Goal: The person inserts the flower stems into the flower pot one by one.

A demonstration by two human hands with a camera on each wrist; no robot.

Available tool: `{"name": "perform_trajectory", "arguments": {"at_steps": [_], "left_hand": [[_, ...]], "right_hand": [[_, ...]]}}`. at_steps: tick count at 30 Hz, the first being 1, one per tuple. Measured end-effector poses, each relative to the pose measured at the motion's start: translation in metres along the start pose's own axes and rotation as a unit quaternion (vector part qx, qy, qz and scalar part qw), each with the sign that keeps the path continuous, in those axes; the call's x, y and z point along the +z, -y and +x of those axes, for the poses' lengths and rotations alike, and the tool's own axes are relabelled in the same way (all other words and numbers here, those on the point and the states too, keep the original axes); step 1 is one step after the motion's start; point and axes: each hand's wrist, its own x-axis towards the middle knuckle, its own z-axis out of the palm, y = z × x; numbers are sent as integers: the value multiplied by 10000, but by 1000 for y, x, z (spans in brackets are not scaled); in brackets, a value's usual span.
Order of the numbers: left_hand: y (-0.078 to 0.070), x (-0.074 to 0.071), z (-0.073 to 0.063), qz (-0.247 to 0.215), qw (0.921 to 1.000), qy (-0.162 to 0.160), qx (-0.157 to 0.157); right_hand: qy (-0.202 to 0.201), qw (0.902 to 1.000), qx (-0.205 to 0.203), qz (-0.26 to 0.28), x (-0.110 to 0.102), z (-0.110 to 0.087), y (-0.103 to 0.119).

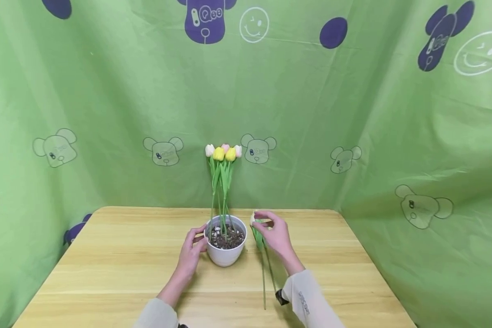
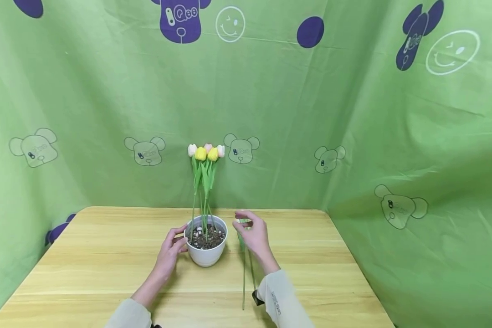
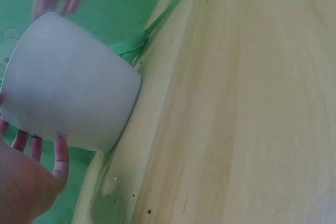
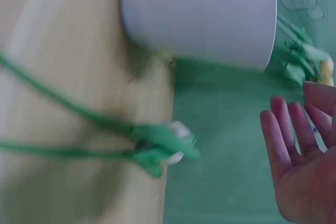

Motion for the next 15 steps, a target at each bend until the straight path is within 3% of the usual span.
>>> {"name": "perform_trajectory", "arguments": {"at_steps": [7,15], "left_hand": [[-1,0,-2,-26,10000,-25,-56],[-3,0,-2,-148,9999,26,8]], "right_hand": [[33,9971,752,68,-30,-22,-32],[196,9875,1565,48,-42,-47,-56]]}}
